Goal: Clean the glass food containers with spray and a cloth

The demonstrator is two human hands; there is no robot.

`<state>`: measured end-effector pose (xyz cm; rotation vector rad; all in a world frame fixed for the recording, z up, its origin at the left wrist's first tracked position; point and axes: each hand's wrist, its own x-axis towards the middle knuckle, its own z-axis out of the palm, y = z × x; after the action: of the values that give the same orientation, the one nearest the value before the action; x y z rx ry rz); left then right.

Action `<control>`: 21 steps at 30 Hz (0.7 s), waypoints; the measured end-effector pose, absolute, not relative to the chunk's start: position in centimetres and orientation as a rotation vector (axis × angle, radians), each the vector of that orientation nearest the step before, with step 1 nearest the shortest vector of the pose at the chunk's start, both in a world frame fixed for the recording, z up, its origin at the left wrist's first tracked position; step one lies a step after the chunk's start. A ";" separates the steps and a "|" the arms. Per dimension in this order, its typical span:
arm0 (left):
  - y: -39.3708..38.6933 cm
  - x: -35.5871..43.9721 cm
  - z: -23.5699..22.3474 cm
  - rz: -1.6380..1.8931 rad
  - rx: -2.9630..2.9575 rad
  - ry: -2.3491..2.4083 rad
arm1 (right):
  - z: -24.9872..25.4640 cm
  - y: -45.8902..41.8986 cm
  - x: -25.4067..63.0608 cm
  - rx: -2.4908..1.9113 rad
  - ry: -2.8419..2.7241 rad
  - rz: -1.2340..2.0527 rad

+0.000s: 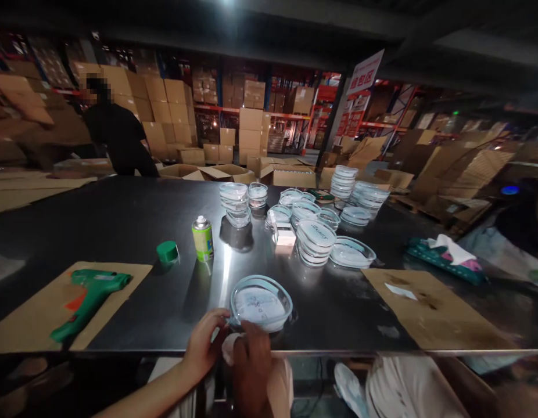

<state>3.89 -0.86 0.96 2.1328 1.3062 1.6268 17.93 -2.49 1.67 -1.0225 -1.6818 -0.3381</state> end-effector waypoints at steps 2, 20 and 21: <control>-1.0 4.1 0.8 1.632 2.020 1.371 | 1.8 -2.6 17.9 -1.062 -1.691 -0.499; -3.2 3.1 5.1 2.104 1.539 1.382 | 10.7 -4.2 17.3 -0.469 -2.006 -0.226; -3.2 3.1 5.1 2.120 1.521 1.373 | 10.7 -4.4 16.7 -0.482 -1.933 -0.148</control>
<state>3.06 -3.19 5.08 1.5209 1.3730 2.1203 16.72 -4.42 10.67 -0.4816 -1.9334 -0.1476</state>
